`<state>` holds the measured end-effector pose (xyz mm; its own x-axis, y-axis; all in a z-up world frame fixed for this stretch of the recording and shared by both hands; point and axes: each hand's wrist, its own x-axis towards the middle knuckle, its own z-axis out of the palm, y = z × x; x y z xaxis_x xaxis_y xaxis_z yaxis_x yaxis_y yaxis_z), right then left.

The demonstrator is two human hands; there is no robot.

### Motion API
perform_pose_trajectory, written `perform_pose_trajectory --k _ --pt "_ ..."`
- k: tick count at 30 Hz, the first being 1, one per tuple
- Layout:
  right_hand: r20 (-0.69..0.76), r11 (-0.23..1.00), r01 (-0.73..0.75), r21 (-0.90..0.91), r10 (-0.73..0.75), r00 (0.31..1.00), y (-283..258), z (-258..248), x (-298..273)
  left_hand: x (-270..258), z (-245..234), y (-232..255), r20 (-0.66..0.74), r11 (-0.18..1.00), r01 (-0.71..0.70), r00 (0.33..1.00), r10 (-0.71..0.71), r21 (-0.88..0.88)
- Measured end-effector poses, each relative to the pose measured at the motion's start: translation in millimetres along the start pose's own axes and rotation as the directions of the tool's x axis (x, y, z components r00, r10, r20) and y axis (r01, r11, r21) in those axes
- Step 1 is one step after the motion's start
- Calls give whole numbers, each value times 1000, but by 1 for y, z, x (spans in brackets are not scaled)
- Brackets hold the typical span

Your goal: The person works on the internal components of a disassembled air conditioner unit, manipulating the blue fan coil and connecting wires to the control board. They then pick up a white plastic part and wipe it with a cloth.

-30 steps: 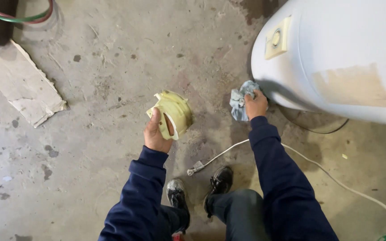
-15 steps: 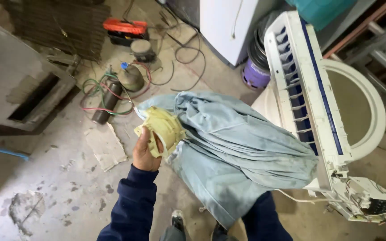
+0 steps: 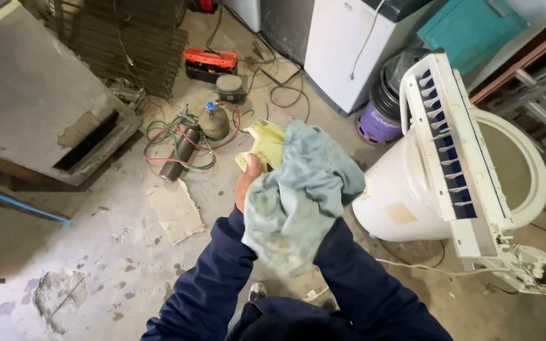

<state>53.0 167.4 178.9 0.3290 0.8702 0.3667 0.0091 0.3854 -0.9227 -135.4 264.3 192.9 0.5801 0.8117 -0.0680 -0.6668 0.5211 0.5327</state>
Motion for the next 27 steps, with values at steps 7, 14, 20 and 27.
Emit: perform_pose_trajectory --k 7,14,20,27 --pt "100 966 142 -215 -123 987 -17 34 13 16 -11 11 39 987 -159 986 160 -30" --pt "134 848 243 -471 -204 970 -30 11 12 26 18 27 158 995 -76 984 85 -64" --pt "181 719 285 -634 -221 958 -65 18 23 21 33 -5 254 990 -77 962 105 -117" --pt "142 405 115 -907 38 989 -110 22 39 30 28 -46 73 981 -184 979 188 -54"
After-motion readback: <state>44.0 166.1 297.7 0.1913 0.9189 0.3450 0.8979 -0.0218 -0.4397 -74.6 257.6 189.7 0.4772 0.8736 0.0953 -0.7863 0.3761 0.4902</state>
